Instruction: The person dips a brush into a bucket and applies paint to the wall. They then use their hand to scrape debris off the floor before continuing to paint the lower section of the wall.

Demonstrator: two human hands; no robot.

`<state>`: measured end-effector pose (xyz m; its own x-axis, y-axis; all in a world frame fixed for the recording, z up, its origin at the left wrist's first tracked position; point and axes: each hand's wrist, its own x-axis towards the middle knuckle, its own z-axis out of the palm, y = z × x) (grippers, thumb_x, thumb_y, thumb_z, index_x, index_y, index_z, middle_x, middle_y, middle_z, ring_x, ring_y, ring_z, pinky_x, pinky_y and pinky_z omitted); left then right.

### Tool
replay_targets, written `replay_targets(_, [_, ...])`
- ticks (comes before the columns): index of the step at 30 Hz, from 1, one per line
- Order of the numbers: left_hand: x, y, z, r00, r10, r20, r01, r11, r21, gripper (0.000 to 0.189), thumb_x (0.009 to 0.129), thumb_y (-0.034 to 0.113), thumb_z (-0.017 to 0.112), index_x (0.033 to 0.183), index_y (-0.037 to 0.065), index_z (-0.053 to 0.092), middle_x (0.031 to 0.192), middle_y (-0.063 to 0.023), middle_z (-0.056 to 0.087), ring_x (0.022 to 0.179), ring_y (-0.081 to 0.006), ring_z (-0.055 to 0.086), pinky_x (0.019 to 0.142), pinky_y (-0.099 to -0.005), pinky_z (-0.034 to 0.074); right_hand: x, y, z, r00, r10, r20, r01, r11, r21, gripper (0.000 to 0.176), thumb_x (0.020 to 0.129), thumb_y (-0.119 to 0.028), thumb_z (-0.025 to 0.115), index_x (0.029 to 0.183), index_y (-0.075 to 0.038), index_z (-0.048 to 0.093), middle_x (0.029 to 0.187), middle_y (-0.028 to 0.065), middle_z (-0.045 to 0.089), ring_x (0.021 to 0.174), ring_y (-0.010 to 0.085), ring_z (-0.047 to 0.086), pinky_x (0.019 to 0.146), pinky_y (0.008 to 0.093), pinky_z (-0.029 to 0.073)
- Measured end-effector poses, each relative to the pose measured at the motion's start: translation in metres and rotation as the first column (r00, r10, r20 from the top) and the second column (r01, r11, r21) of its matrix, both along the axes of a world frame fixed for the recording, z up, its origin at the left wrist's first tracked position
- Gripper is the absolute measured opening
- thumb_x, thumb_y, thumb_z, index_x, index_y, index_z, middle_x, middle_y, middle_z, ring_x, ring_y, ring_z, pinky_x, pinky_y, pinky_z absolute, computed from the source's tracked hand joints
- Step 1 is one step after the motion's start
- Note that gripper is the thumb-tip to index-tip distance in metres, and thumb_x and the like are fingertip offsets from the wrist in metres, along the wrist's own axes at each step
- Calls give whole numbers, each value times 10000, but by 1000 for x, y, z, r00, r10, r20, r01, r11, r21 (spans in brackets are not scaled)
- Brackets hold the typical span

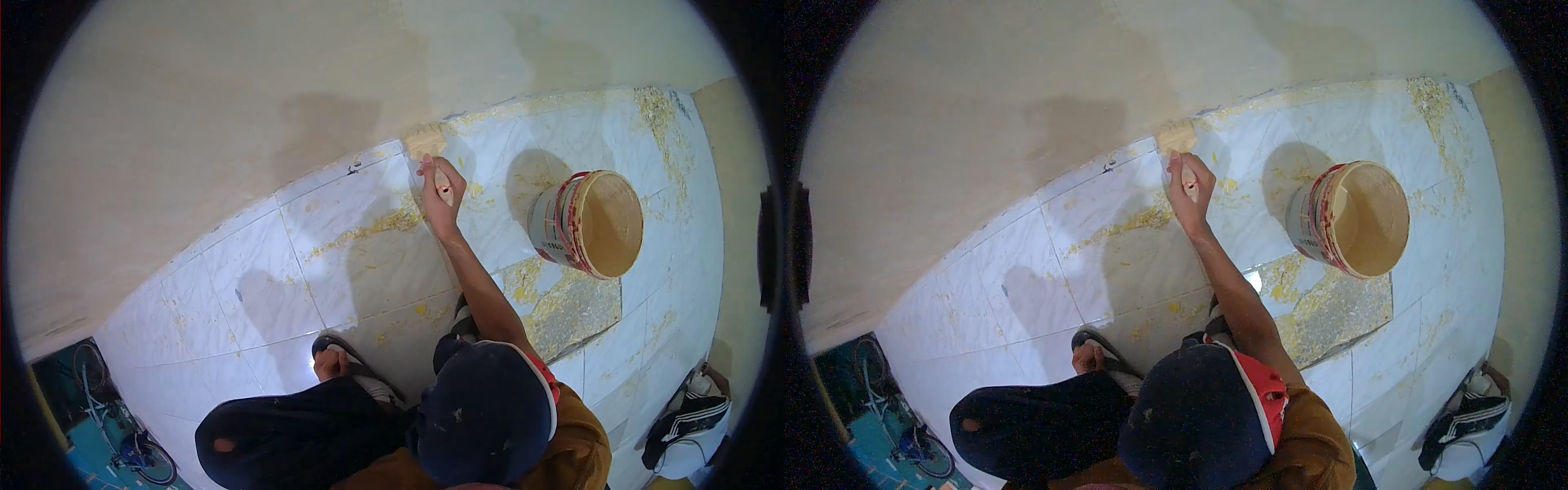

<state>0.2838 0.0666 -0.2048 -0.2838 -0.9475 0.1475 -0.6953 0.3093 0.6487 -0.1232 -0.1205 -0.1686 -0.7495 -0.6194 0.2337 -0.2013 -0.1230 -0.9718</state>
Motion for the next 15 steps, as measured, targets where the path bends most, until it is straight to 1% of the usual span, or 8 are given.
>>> replay_targets(1, [0, 0, 1, 1000, 1, 7, -1, 1000, 8, 342, 777, 61, 717, 562, 63, 451, 547, -92, 432, 517, -305, 443, 565, -414, 316, 1, -2, 2, 1000, 1, 1, -1, 1000, -1, 273, 993, -138, 611, 786, 40, 627, 698, 74, 616, 648, 122, 554, 619, 275, 428])
replay_targets(3, [1, -2, 4, 1000, -8, 16, 7, 1000, 23, 342, 776, 57, 716, 562, 62, 449, 547, -90, 432, 517, -304, 444, 564, -411, 315, 3, -7, 13, 998, 19, 66, -22, 999, 43, 315, 1022, -178, 579, 772, 5, 636, 703, 20, 621, 686, 90, 527, 662, 254, 419])
replay_targets(7, [-5, -1, 8, 1000, 8, 19, -8, 1000, 18, 349, 770, 44, 715, 560, 63, 436, 546, -86, 430, 515, -295, 449, 562, -405, 311, -2, -9, 48, 997, 27, 73, -28, 1000, 12, 332, 1025, -199, 576, 766, -1, 637, 708, 19, 644, 688, 96, 547, 680, 255, 425])
replay_targets(9, [-4, -2, 8, 1000, 11, 8, -11, 1000, 20, 351, 767, 43, 715, 561, 62, 432, 545, -86, 428, 515, -295, 453, 562, -406, 311, -7, -8, 62, 995, 25, 97, -18, 997, -77, 326, 1023, -216, 580, 787, 1, 641, 713, 41, 660, 705, 99, 576, 716, 259, 444])
replay_targets(11, [-5, -3, 8, 1000, 17, -6, -17, 1000, 21, 353, 764, 42, 716, 561, 62, 428, 545, -86, 426, 515, -294, 456, 563, -406, 312, -10, -4, 75, 992, 34, 120, -25, 997, -78, 300, 1024, -197, 567, 820, 10, 638, 750, 69, 673, 732, 118, 603, 748, 269, 460])
replay_targets(13, [-6, -4, 12, 1000, -13, 21, 12, 1000, 15, 350, 753, 31, 719, 563, 60, 426, 545, -90, 421, 517, -297, 455, 564, -408, 311, -13, -2, 84, 996, 43, -82, -61, 972, -228, 255, 1021, -165, 550, 854, 1, 647, 798, 92, 676, 744, 147, 614, 757, 278, 469])
replay_targets(14, [-5, -4, 11, 1000, -12, 21, 11, 1000, 19, 350, 753, 31, 719, 563, 60, 426, 545, -90, 421, 517, -297, 455, 564, -408, 311, -13, -3, 83, 996, 44, -82, -61, 973, -225, 255, 1021, -165, 550, 854, 1, 647, 798, 92, 676, 744, 147, 614, 757, 278, 469])
replay_targets(15, [-3, -4, 10, 999, -24, 42, 23, 999, 25, 351, 752, 30, 719, 562, 61, 425, 545, -89, 422, 517, -298, 451, 564, -410, 309, -14, -6, 83, 986, 51, -161, -91, 964, -251, 204, 989, -123, 586, 849, 7, 658, 791, 98, 660, 724, 162, 603, 698, 284, 460])
